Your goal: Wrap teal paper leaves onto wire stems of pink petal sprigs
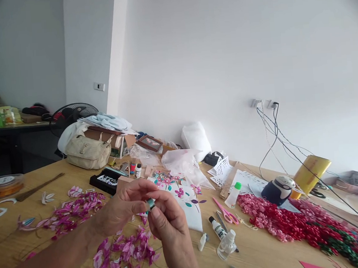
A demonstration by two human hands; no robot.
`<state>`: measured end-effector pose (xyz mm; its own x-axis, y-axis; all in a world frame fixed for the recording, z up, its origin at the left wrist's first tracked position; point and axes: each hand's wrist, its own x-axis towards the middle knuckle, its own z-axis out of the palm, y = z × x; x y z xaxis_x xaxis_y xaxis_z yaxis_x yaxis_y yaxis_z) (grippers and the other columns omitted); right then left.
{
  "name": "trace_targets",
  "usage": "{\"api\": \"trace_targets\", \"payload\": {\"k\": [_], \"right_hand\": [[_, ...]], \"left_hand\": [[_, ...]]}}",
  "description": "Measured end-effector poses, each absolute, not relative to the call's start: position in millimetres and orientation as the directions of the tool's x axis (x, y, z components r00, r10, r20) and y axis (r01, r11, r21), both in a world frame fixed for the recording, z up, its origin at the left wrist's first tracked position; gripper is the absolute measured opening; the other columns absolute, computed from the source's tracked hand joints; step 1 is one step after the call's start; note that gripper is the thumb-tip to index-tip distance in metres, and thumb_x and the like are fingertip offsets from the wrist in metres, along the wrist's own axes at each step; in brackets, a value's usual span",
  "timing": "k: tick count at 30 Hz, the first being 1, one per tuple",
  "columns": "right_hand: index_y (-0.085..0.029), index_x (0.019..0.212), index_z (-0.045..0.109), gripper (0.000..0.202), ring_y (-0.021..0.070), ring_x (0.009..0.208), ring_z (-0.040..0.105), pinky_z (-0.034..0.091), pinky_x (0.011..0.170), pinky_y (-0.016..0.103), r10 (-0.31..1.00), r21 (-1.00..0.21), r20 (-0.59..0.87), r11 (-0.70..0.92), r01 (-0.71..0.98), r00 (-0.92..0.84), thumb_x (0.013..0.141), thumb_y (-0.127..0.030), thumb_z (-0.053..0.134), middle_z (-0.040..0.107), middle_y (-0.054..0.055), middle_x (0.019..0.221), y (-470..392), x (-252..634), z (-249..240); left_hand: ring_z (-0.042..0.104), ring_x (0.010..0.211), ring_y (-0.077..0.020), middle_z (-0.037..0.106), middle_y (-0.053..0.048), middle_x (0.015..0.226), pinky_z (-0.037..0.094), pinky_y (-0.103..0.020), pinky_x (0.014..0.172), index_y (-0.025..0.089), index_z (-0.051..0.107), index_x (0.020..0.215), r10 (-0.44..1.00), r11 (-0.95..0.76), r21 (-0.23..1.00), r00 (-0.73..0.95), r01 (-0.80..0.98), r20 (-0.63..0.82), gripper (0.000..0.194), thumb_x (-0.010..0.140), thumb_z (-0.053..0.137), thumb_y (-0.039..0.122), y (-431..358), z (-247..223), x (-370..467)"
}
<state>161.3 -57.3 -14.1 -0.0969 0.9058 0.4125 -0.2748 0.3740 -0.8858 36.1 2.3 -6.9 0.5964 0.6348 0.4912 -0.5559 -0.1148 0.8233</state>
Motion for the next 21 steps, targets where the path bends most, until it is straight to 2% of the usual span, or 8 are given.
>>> {"api": "trace_targets", "payload": {"k": [6, 10, 12, 16, 18, 21], "right_hand": [[-0.027, 0.096, 0.054, 0.022, 0.0075, 0.046, 0.023, 0.017, 0.043, 0.020, 0.930, -0.892, 0.365, 0.338, -0.299, -0.037, 0.077, -0.036, 0.059, 0.033, -0.008, 0.055, -55.6, 155.9, -17.2], [-0.024, 0.091, 0.050, 0.022, 0.0062, 0.042, 0.021, 0.017, 0.041, 0.019, 0.938, -0.910, 0.347, 0.342, -0.234, 0.021, 0.075, -0.036, 0.061, 0.031, -0.011, 0.050, -52.1, 159.1, -16.1], [-0.022, 0.083, 0.049, 0.020, 0.0056, 0.042, 0.020, 0.017, 0.040, 0.018, 0.956, -0.937, 0.292, 0.290, -0.196, 0.017, 0.075, -0.036, 0.062, 0.030, -0.011, 0.049, -50.6, 162.0, -15.8], [-0.020, 0.078, 0.049, 0.022, 0.0054, 0.043, 0.018, 0.015, 0.040, 0.019, 0.967, -0.959, 0.253, 0.251, -0.130, 0.003, 0.074, -0.040, 0.059, 0.030, -0.010, 0.050, -48.8, 166.8, -16.2], [-0.019, 0.076, 0.051, 0.024, 0.0057, 0.044, 0.018, 0.015, 0.040, 0.020, 0.957, -0.956, 0.291, 0.291, -0.035, 0.009, 0.075, -0.042, 0.057, 0.031, -0.009, 0.052, -49.1, 168.3, -15.5], [-0.018, 0.072, 0.053, 0.027, 0.0067, 0.046, 0.020, 0.015, 0.042, 0.022, 0.940, -0.931, 0.340, 0.334, 0.149, 0.016, 0.078, -0.044, 0.053, 0.033, -0.007, 0.054, -50.2, 168.8, -13.6]], "left_hand": [[0.053, 0.075, -0.0137, 0.059, -0.002, 0.077, 0.043, -0.024, 0.068, 0.019, 0.067, 0.084, 0.706, -0.302, 0.784, 0.425, -0.542, 0.566, 0.022, 0.066, 0.072, 0.030, 3.0, -14.8, 39.9], [0.051, 0.067, -0.0107, 0.056, 0.000, 0.074, 0.042, -0.021, 0.061, 0.017, 0.064, 0.083, 0.652, -0.448, 0.805, 0.474, -0.388, 0.592, 0.019, 0.067, 0.070, 0.027, 5.7, -7.1, 30.0], [0.051, 0.068, -0.0113, 0.057, -0.001, 0.075, 0.041, -0.022, 0.061, 0.017, 0.064, 0.082, 0.581, -0.599, 0.753, 0.500, -0.271, 0.642, 0.013, 0.071, 0.067, 0.024, 8.1, -2.8, 23.9], [0.054, 0.075, -0.0131, 0.060, -0.001, 0.077, 0.041, -0.025, 0.070, 0.019, 0.064, 0.086, 0.392, -0.831, 0.540, 0.548, -0.133, 0.739, 0.011, 0.076, 0.062, 0.016, 12.9, 1.1, 17.0], [0.054, 0.078, -0.0132, 0.059, -0.001, 0.080, 0.040, -0.025, 0.074, 0.020, 0.064, 0.088, 0.349, -0.873, 0.480, 0.574, -0.089, 0.741, 0.013, 0.077, 0.061, 0.014, 14.6, 1.3, 16.3], [0.055, 0.079, -0.0127, 0.057, -0.001, 0.083, 0.041, -0.024, 0.073, 0.020, 0.064, 0.091, 0.354, -0.882, 0.471, 0.611, -0.035, 0.708, 0.016, 0.078, 0.060, 0.014, 15.6, 1.3, 16.4]]}}
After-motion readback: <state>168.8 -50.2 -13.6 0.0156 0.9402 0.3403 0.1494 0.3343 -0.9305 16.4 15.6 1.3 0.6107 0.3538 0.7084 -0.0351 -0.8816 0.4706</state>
